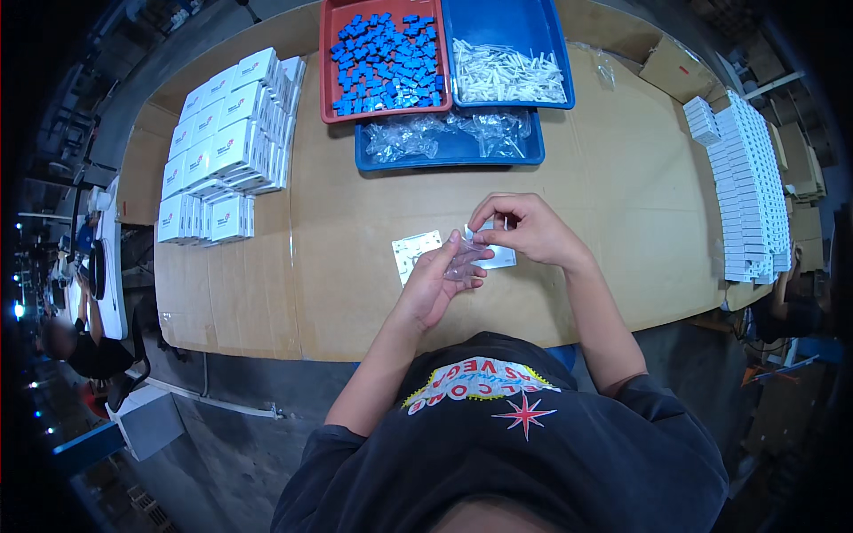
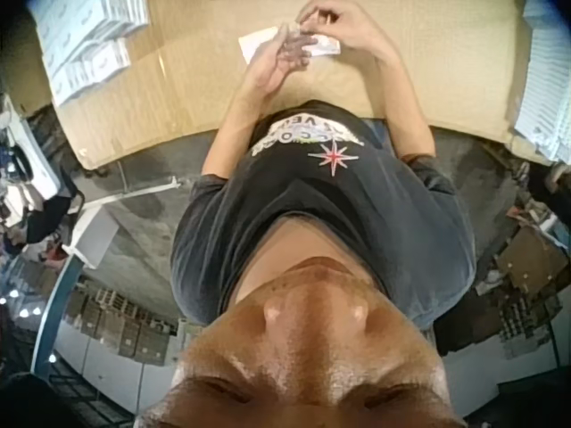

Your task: Assemble electronic device components and package them into boxes.

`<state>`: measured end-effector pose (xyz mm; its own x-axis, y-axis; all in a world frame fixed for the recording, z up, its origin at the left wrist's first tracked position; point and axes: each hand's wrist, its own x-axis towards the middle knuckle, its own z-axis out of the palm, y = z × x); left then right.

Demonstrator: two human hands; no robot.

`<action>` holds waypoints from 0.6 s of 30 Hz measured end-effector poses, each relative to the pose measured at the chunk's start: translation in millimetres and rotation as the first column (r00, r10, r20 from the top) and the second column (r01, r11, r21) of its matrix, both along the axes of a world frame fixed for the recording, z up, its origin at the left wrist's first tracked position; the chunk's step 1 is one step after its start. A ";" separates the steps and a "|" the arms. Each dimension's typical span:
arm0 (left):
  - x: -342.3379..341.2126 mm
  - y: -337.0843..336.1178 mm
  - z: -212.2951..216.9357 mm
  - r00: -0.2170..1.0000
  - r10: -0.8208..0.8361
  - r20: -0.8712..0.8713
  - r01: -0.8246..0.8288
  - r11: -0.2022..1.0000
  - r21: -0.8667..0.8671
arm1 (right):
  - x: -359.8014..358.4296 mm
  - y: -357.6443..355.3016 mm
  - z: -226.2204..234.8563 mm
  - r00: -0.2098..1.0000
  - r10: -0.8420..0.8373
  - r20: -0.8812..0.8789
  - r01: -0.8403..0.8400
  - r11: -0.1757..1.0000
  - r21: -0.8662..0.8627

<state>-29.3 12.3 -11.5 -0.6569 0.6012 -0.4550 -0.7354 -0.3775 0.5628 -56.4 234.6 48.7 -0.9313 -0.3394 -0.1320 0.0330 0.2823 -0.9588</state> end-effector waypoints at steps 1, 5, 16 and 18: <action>0.1 -0.6 0.2 1.000 -0.016 -0.005 0.016 1.000 0.015 | -3.3 -0.6 1.8 0.991 0.084 -0.100 -0.083 0.996 0.011; 2.4 -1.9 2.2 0.999 -0.035 -0.023 0.035 0.999 -0.008 | -12.6 -3.3 5.3 0.941 0.287 -0.177 -0.286 0.958 0.032; 0.9 -4.5 4.1 1.000 0.004 -0.022 -0.003 0.999 0.048 | -12.8 -16.8 16.2 0.919 0.392 0.046 -0.394 0.915 0.085; 1.6 -2.7 -2.0 1.000 0.015 -0.025 -0.014 0.998 0.055 | -12.8 -19.7 -0.4 0.907 0.420 -0.011 -0.418 0.905 0.075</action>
